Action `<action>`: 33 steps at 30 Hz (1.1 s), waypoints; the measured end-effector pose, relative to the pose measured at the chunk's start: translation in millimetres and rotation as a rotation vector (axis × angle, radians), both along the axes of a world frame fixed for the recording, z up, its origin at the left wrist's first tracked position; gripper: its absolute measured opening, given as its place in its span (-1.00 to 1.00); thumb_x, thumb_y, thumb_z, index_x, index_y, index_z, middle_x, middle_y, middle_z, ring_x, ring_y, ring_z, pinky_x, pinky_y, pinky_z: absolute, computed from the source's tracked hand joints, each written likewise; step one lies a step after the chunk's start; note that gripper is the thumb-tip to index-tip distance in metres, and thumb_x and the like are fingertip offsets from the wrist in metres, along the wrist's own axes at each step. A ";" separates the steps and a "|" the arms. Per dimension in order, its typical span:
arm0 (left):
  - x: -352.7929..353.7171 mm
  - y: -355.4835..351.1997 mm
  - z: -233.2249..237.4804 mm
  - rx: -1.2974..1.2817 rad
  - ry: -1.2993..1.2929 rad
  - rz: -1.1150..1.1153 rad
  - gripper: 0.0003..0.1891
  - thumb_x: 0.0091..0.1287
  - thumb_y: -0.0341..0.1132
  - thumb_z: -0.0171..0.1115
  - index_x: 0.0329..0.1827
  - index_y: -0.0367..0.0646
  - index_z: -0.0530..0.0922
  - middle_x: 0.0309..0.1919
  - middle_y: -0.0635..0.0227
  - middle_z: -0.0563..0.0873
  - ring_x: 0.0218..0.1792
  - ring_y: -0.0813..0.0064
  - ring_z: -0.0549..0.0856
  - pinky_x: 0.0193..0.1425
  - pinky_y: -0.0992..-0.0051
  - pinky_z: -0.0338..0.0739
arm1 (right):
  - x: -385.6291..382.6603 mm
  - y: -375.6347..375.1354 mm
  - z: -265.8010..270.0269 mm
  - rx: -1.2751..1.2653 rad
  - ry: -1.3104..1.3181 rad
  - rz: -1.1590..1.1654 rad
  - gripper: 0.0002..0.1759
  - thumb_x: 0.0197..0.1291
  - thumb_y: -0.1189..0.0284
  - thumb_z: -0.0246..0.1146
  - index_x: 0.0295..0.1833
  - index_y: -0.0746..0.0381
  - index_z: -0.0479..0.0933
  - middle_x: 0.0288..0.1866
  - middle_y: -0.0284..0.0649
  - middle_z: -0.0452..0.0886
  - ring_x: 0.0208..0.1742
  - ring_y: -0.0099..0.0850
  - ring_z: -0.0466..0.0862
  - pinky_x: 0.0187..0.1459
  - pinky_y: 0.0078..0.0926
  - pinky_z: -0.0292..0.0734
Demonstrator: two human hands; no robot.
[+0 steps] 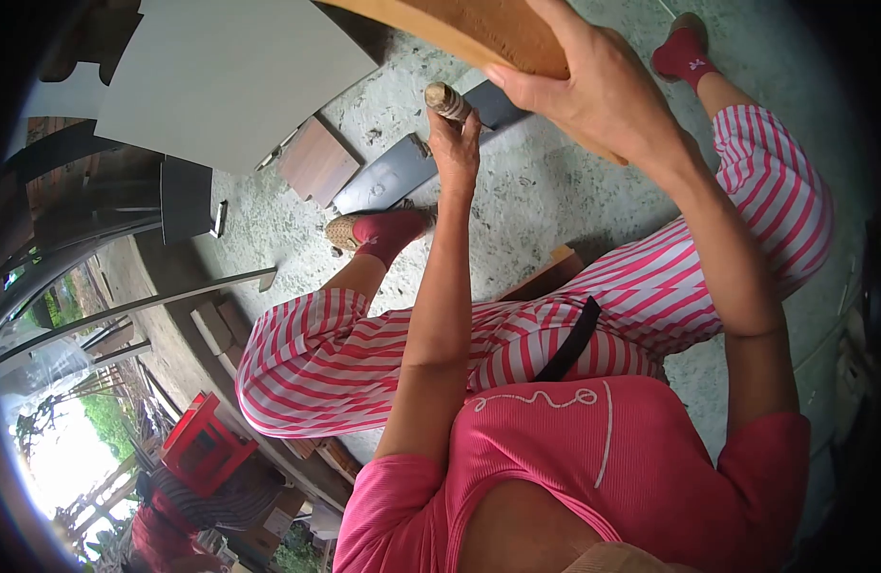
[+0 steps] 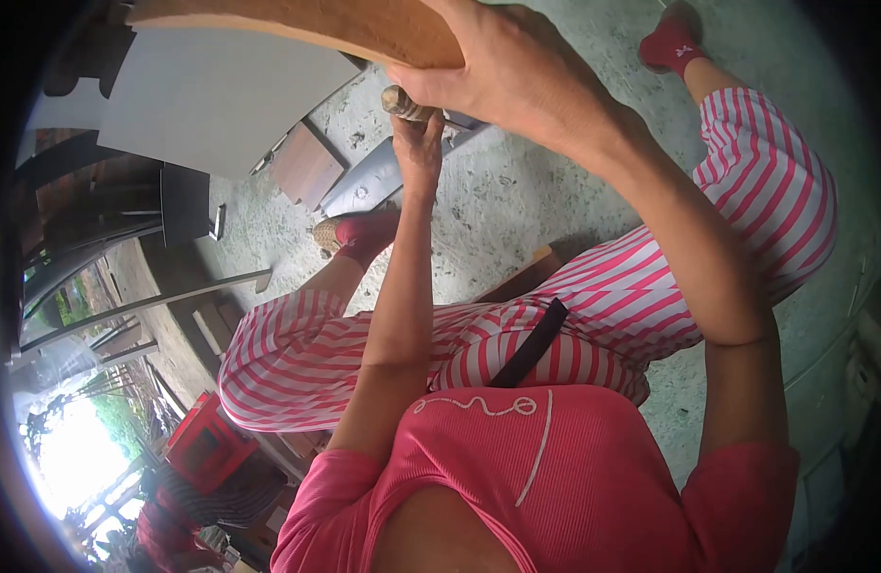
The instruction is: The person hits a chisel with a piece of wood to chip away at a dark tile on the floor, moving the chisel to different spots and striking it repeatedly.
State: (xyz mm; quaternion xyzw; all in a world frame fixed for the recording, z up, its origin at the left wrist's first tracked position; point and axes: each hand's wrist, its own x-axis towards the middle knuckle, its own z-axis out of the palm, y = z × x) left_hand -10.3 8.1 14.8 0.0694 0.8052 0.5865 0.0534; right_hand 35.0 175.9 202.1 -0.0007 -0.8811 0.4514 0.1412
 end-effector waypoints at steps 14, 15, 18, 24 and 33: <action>9.3 7.8 2.9 0.050 0.034 0.002 -0.61 0.19 -0.53 0.21 0.08 -0.27 0.34 -0.16 0.17 0.63 -0.11 0.42 0.61 0.02 0.45 0.46 | 10.1 -3.1 -24.9 0.125 -0.192 0.081 -0.23 0.01 0.30 0.36 0.36 0.03 0.23 -0.13 0.03 0.64 -0.19 -0.06 0.68 -0.15 -0.20 0.60; 10.5 9.0 0.0 0.035 0.027 -0.008 -0.64 0.20 -0.53 0.21 0.04 -0.26 0.35 -0.20 0.19 0.62 -0.15 0.43 0.60 0.00 0.46 0.46 | 5.6 2.3 -10.6 0.127 -0.195 0.084 -0.23 0.01 0.30 0.36 0.36 0.03 0.23 -0.13 0.03 0.64 -0.19 -0.06 0.68 -0.15 -0.20 0.60; 9.4 7.4 3.8 -0.011 -0.007 -0.013 -0.70 0.20 -0.52 0.21 -0.04 -0.25 0.35 -0.24 0.22 0.61 -0.21 0.44 0.57 -0.05 0.46 0.46 | -4.5 5.8 11.3 0.182 0.124 0.068 -0.03 0.04 0.30 0.34 0.45 0.35 -0.07 0.01 0.27 0.52 -0.19 -0.07 0.68 -0.09 -0.27 0.68; 7.4 8.0 -12.1 0.044 0.117 0.010 -0.66 0.20 -0.48 0.22 0.02 -0.25 0.36 -0.20 0.21 0.62 -0.18 0.41 0.60 -0.03 0.44 0.47 | 13.2 -6.1 -69.3 0.312 -0.210 0.074 -0.21 0.02 0.32 0.36 0.38 -0.05 0.19 -0.14 0.05 0.64 -0.21 -0.12 0.70 -0.19 -0.27 0.64; 8.3 1.9 -7.9 -0.036 -0.011 -0.016 -0.67 0.19 -0.48 0.25 -0.02 -0.24 0.36 -0.28 0.27 0.60 -0.25 0.43 0.57 -0.05 0.43 0.47 | 2.2 9.0 24.7 -0.008 -0.043 0.031 -0.01 0.05 0.28 0.34 0.46 0.32 -0.10 0.11 0.28 0.45 -0.05 -0.06 0.65 -0.07 -0.21 0.67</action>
